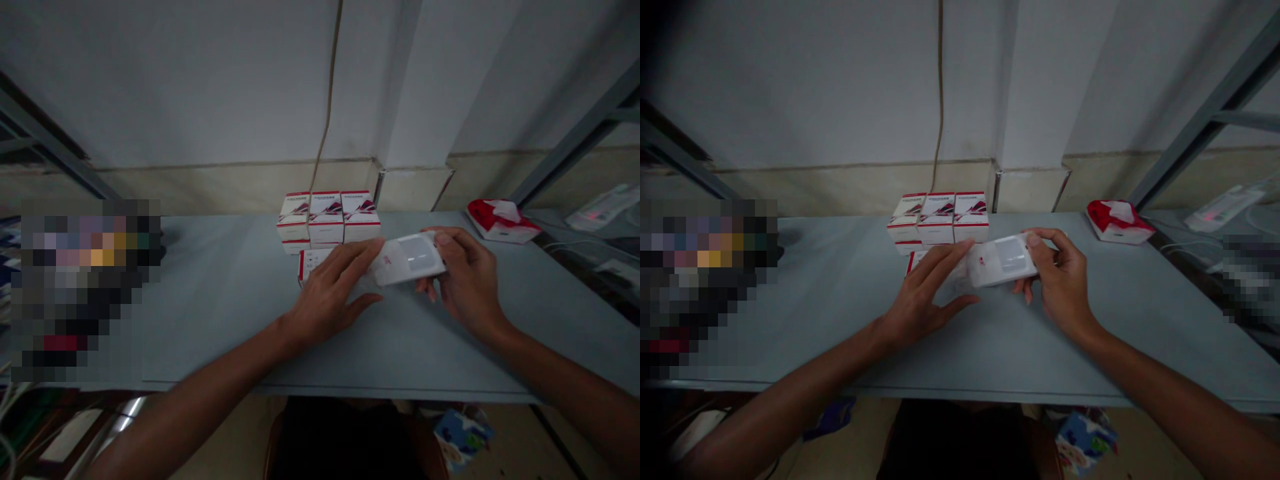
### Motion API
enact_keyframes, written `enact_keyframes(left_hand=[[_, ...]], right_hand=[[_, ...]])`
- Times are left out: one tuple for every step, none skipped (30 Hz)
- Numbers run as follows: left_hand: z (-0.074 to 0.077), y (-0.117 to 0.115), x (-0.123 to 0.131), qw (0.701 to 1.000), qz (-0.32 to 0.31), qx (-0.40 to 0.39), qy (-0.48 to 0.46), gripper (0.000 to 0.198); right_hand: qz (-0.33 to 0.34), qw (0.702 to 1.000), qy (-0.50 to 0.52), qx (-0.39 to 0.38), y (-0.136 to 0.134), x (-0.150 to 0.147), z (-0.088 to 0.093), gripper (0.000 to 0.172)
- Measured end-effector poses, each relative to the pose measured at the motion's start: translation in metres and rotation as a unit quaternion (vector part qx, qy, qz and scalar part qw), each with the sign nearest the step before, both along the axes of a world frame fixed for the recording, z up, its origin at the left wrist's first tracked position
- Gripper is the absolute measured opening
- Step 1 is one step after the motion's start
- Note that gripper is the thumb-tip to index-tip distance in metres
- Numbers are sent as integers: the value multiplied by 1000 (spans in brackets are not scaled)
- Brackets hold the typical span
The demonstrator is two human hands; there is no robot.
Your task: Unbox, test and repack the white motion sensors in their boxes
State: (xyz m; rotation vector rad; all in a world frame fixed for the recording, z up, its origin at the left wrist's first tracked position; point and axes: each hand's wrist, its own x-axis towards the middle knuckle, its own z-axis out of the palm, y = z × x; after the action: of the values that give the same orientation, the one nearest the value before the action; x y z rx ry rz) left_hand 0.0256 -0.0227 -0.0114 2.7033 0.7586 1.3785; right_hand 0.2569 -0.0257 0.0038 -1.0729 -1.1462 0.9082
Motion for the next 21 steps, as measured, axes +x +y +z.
enact_keyframes(left_hand=[[1, 1, 0, 1000, -1, 6, -4, 84], [1, 1, -1, 1000, 0, 11, -10, 84], [1, 2, -1, 1000, 2, 16, -18, 83], [1, 2, -1, 999, 4, 19, -25, 82], [1, 3, -1, 999, 6, 19, -32, 81], [2, 3, -1, 999, 8, 18, -36, 80], [2, 3, -1, 999, 7, 17, -39, 79], [2, 2, -2, 999, 6, 15, -42, 79], [2, 2, -2, 999, 4, 13, -44, 79], [3, 2, -2, 999, 5, 10, -46, 78], [3, 2, -3, 999, 6, 3, -49, 78], [2, 2, -3, 999, 8, -6, -51, 78], [2, 3, -4, 998, 9, -16, -53, 78], [1, 3, -4, 998, 8, -27, -53, 79], [-1, 4, -5, 998, 3, -35, -50, 80], [-2, 5, -5, 998, -6, -39, -46, 81], [-4, 6, -5, 998, -17, -39, -39, 83], [-5, 7, -5, 998, -28, -37, -30, 84], [-6, 7, -5, 998, -37, -33, -23, 85], [-7, 7, -4, 998, -43, -30, -18, 85], [-7, 6, -4, 999, -44, -25, -15, 84]], right_hand=[[-2, 1000, 3, 8, 0, 0, -2, 31], [-3, 1000, 4, 15, -1, -1, -3, 32], [-4, 1000, 4, 22, -1, -1, -5, 33], [-5, 1000, 1, 27, -1, -1, -6, 34], [-8, 999, -6, 32, -2, -2, -7, 35], [-12, 999, -14, 36, -2, -2, -8, 35], [-15, 999, -23, 39, -2, -2, -9, 36], [-15, 999, -30, 43, -3, -2, -9, 37], [-11, 998, -34, 46, -3, -2, -8, 37], [-5, 998, -37, 48, -3, -1, -7, 38], [2, 998, -39, 49, -3, 0, -7, 38], [9, 998, -41, 47, -2, 1, -6, 38], [14, 998, -43, 41, -2, 2, -5, 38], [19, 998, -43, 35, -2, 3, -4, 38], [23, 998, -43, 28, -2, 4, -3, 38], [29, 998, -43, 22, -1, 5, -3, 37], [35, 998, -42, 17, -1, 6, -3, 36], [43, 998, -41, 15, -1, 6, -4, 36], [49, 998, -39, 17, 0, 6, -5, 35], [54, 998, -34, 22, 0, 6, -5, 35], [58, 997, -27, 30, 0, 5, -6, 35]])
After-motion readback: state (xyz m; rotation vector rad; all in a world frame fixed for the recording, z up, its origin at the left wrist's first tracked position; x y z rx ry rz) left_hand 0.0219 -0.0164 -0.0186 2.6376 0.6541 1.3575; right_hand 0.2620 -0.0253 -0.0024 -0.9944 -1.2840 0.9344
